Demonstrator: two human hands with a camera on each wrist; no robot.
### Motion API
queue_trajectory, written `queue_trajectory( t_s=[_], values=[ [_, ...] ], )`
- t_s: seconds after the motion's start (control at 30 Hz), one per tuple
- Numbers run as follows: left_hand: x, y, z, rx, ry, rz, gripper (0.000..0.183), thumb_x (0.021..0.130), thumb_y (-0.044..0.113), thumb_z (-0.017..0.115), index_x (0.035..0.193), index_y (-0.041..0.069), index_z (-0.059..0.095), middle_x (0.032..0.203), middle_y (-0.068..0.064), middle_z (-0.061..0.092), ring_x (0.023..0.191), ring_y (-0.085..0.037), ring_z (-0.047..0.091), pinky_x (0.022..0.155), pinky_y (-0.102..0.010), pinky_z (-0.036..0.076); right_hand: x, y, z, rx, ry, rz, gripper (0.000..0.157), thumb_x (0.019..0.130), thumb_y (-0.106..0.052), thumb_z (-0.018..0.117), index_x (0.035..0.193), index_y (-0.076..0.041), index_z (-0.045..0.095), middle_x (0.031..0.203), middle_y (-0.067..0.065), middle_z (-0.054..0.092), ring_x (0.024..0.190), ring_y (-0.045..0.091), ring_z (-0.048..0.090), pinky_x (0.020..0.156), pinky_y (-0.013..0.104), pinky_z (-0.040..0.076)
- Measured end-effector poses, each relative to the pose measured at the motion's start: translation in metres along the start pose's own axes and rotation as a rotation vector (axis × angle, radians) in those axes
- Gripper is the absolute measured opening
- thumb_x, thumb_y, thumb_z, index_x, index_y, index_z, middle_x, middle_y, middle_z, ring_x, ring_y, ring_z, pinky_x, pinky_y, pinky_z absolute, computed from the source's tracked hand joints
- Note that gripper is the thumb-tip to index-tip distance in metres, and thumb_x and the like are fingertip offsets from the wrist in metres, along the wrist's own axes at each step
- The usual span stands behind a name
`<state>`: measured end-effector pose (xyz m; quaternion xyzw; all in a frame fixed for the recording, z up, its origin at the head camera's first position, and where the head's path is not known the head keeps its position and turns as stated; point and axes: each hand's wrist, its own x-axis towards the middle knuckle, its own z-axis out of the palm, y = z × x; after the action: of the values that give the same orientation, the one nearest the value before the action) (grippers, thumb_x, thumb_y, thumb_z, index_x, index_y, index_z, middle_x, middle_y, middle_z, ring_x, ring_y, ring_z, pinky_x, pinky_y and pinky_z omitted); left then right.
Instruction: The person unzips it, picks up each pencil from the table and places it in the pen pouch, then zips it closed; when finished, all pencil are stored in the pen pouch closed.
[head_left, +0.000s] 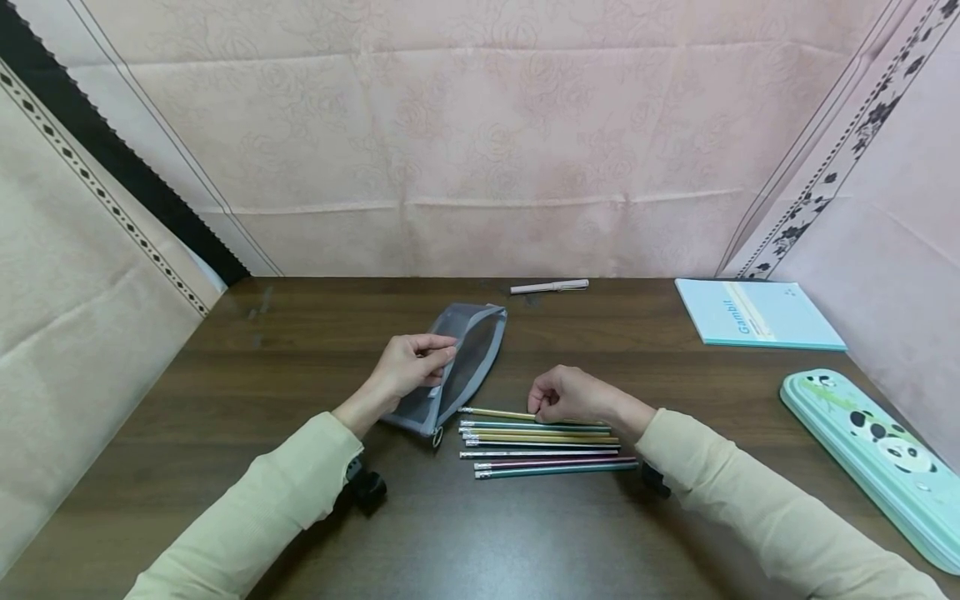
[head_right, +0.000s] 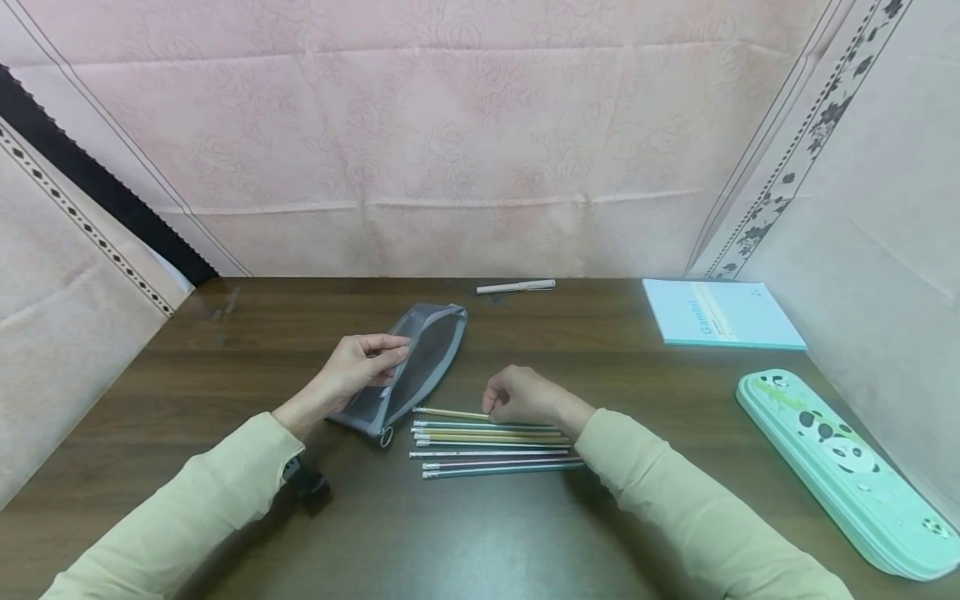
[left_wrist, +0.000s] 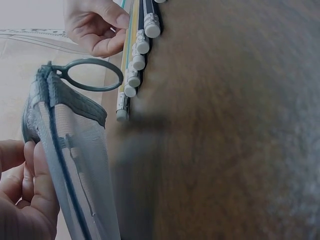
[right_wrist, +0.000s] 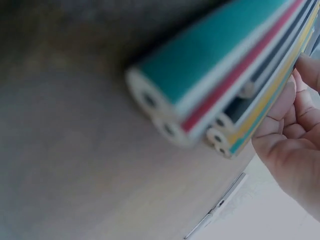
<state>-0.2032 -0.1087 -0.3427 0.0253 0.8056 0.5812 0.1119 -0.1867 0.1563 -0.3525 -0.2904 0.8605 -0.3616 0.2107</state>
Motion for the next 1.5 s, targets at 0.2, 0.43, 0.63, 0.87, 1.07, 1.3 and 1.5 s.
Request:
queue_trajectory(
  t_s=[0.2,0.43,0.63,0.87,1.07,1.3,1.5],
  values=[
    [0.001,-0.002,-0.001,-0.004,0.008,-0.008,0.029,0.092,0.016,0.062,0.119,0.005,0.064,0.107,-0.016,0.066,0.069,-0.009,0.057,0.065,-0.023,0.054,0.001,-0.001,0.003,-0.090,0.012,-0.013,0.009,0.082,0.003,0.063,0.080,-0.006,0.064,0.070,-0.002,0.056,0.062,0.007,0.049,0.055,0.019,0.042],
    [0.002,-0.001,-0.004,-0.012,0.012,-0.009,0.029,0.092,0.017,0.062,0.119,0.006,0.065,0.107,-0.015,0.066,0.070,-0.009,0.058,0.066,-0.023,0.055,-0.005,0.002,-0.007,-0.154,0.050,-0.062,0.009,0.083,0.001,0.064,0.080,-0.008,0.063,0.072,-0.002,0.057,0.064,0.008,0.050,0.056,0.020,0.043],
    [0.004,-0.001,-0.006,-0.032,0.016,0.008,0.030,0.093,0.015,0.061,0.120,0.003,0.063,0.100,-0.012,0.066,0.067,-0.007,0.057,0.063,-0.021,0.053,-0.006,-0.001,-0.019,-0.059,0.226,-0.076,0.006,0.085,0.004,0.061,0.086,-0.002,0.062,0.076,0.004,0.060,0.067,0.011,0.052,0.058,0.022,0.047],
    [0.002,0.001,-0.001,-0.043,-0.001,0.022,0.029,0.092,0.015,0.061,0.119,0.004,0.064,0.102,-0.014,0.067,0.066,-0.007,0.058,0.064,-0.022,0.054,0.004,-0.013,-0.018,0.523,0.431,0.139,0.013,0.094,-0.004,0.052,0.104,0.004,0.049,0.081,0.001,0.055,0.070,0.009,0.054,0.063,0.021,0.050],
    [0.002,0.002,0.003,-0.050,-0.004,0.047,0.029,0.092,0.014,0.062,0.118,0.002,0.065,0.099,-0.012,0.069,0.065,-0.006,0.058,0.062,-0.021,0.054,0.014,-0.023,-0.005,0.956,0.284,0.240,0.020,0.096,-0.003,0.046,0.115,0.002,0.042,0.079,-0.001,0.056,0.067,0.007,0.055,0.061,0.017,0.048],
    [0.004,0.004,0.009,-0.043,-0.006,0.021,0.031,0.092,0.015,0.061,0.121,0.002,0.062,0.105,-0.016,0.067,0.065,-0.006,0.058,0.063,-0.022,0.054,0.030,-0.030,0.011,0.977,0.201,0.292,0.036,0.096,-0.005,0.049,0.129,0.007,0.038,0.086,0.004,0.058,0.069,0.010,0.057,0.062,0.017,0.050],
    [-0.001,0.009,0.013,-0.039,-0.018,-0.005,0.029,0.092,0.016,0.062,0.119,0.006,0.064,0.100,-0.012,0.067,0.067,-0.009,0.059,0.065,-0.024,0.055,0.045,-0.035,0.014,0.946,0.227,0.326,0.037,0.096,-0.005,0.050,0.129,0.006,0.039,0.086,0.007,0.060,0.068,0.012,0.060,0.060,0.018,0.051]
  ],
)
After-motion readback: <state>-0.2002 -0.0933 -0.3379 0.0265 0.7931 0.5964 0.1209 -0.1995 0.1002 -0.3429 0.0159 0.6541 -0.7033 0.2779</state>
